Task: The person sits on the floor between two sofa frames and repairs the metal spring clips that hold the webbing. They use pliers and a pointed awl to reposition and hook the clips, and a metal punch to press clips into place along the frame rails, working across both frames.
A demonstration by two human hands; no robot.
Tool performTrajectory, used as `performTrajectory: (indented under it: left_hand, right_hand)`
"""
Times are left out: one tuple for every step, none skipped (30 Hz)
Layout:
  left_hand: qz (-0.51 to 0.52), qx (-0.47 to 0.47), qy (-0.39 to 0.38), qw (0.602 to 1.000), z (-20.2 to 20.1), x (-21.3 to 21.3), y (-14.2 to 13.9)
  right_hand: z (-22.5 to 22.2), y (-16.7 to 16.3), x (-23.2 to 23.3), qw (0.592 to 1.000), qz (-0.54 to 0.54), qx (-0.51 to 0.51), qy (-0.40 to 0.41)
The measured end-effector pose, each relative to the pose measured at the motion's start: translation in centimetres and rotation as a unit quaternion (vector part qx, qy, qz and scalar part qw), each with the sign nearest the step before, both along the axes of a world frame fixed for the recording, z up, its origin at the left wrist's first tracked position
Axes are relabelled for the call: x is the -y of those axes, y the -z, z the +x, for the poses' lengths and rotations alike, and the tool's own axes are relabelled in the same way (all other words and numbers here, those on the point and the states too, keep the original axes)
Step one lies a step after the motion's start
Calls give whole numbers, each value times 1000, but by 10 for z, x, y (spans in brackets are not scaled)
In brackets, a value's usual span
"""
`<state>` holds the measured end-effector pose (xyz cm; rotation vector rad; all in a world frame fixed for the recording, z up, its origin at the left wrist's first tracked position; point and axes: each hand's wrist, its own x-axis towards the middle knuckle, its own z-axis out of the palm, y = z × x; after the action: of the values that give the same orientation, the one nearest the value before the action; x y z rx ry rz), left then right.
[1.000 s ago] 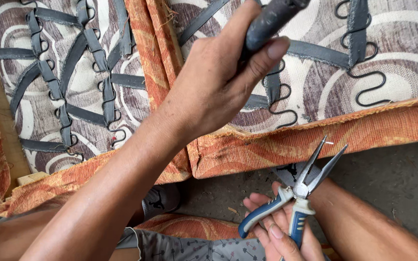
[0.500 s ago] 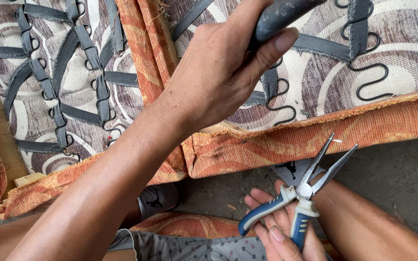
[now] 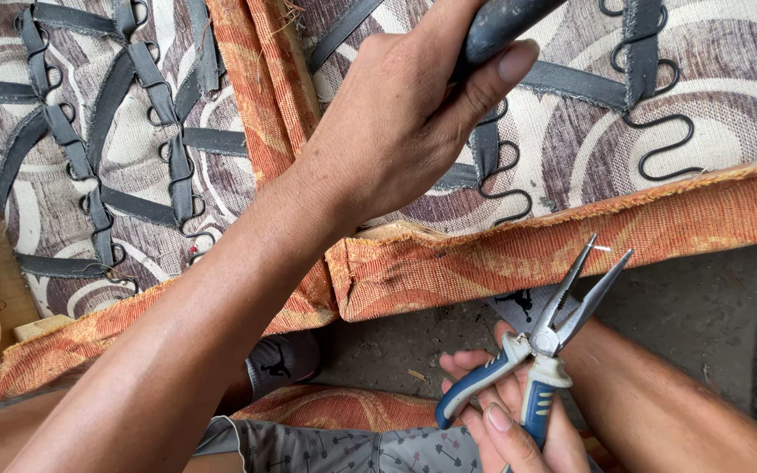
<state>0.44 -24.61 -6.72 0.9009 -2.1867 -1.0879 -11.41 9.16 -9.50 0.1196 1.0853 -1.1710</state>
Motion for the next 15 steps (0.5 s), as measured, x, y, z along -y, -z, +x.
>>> performTrajectory:
  left_hand:
    - [-3, 4, -3, 1000, 1, 0, 0]
    - [-5, 2, -4, 1000, 2, -1, 0]
    - [-8, -1, -6, 1000, 3, -1, 0]
    - [-11, -3, -7, 1000, 3, -1, 0]
    - [-9, -17, -2, 1000, 4, -2, -1]
    - [-7, -30, 3, 1000, 3, -3, -2]
    - [-5, -43, 9, 999, 2, -5, -3]
    - [-17, -35, 13, 999, 0, -7, -5]
    - [-28, -27, 18, 999, -3, -11, -6]
    - [-38, -19, 23, 999, -7, -17, -8]
    - [-24, 2, 29, 999, -10, -24, -9]
    - [-13, 22, 35, 999, -13, -33, -11]
    - [-9, 41, 43, 998, -14, -42, -13]
    - [36, 129, 70, 988, -16, -51, -15]
    - [81, 218, 93, 968, -15, -61, -17]
  right_hand:
    - [1, -2, 1, 1000, -2, -5, -3]
    - [2, -4, 3, 1000, 18, -15, -3]
    - [3, -6, 5, 999, 36, -26, -4]
    - [5, -8, 6, 998, 54, -36, -4]
    - [7, -10, 8, 997, 55, -48, 4]
    - [9, -13, 10, 997, 55, -59, 11]
    - [11, -17, 13, 996, 57, -71, 19]
    - [11, -22, 17, 998, 17, -59, 20]
    - [9, -29, 22, 998, -21, -48, 21]
    - [6, -38, 28, 997, -59, -36, 22]
    - [3, -49, 33, 995, -61, -71, 21]
    - [-3, -63, 39, 992, -68, -106, 21]
    - [-6, -77, 45, 986, -80, -144, 23]
    - [-12, -90, 53, 972, -92, -214, 24]
    - [-17, -102, 61, 953, -103, -283, 23]
